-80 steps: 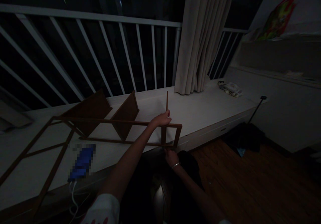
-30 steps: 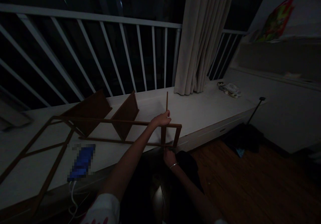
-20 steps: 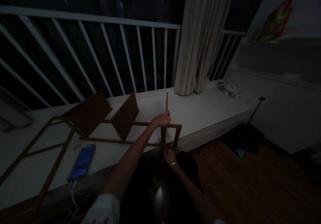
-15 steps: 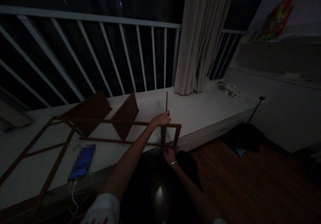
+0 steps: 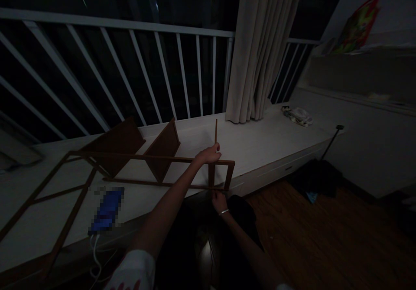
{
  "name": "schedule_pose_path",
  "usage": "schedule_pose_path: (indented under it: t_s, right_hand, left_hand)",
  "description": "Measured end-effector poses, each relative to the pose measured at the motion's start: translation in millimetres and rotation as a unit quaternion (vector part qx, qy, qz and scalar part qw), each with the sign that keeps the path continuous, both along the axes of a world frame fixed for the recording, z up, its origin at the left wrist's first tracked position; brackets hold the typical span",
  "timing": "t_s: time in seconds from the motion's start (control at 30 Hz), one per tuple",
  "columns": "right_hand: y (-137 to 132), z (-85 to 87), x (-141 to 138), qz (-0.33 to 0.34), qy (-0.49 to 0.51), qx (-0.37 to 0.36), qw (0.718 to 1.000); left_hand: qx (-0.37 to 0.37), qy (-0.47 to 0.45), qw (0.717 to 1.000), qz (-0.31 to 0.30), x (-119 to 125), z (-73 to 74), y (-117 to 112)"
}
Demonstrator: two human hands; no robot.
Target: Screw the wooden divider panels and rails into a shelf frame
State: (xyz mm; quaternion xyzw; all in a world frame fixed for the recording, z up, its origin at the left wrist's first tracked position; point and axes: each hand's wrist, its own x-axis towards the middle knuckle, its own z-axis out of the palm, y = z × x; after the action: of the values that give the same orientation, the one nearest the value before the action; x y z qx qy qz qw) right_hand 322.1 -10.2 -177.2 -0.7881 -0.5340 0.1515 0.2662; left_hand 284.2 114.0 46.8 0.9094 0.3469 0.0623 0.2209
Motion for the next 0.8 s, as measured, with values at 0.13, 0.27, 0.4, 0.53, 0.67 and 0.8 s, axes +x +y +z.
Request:
schedule_pose_path:
  t_s: [0.13, 0.27, 0.4, 0.53, 0.67, 0.8]
  right_hand:
    - [-1.6, -2.5, 0.4, 0.017, -0.014, 0.012, 1.000]
    - [-15.0, -7.6, -9.1, 0.052, -0.026, 0.017, 0.998]
    - [-23.6, -13.7, -18.6, 0.059, -0.023, 0.027, 0.998]
    - [-18.8, -14.2, -17.2, 0.048, -0.009, 0.042, 0.998]
    - [-18.3, -10.4, -15.6, 0.052, 0.042, 0.090, 0.994]
    - [-25.7, -7.6, -18.7, 0.068, 0.099, 0.154, 0.981]
  left_hand:
    - [0.009, 0.005, 1.000, -0.003, 0.0, 0.1, 0.2]
    - [0.019, 0.007, 1.000, 0.007, 1.1, -0.4, 0.5]
    - [0.024, 0.009, 1.000, 0.011, 1.2, -0.5, 0.2]
    - [0.023, 0.009, 1.000, 0.007, 0.5, -0.1, -0.3]
    - [0.016, 0.007, 1.000, 0.011, 0.1, -0.8, 0.5]
    - [0.017, 0.010, 1.000, 0.012, 0.3, -3.0, 2.7]
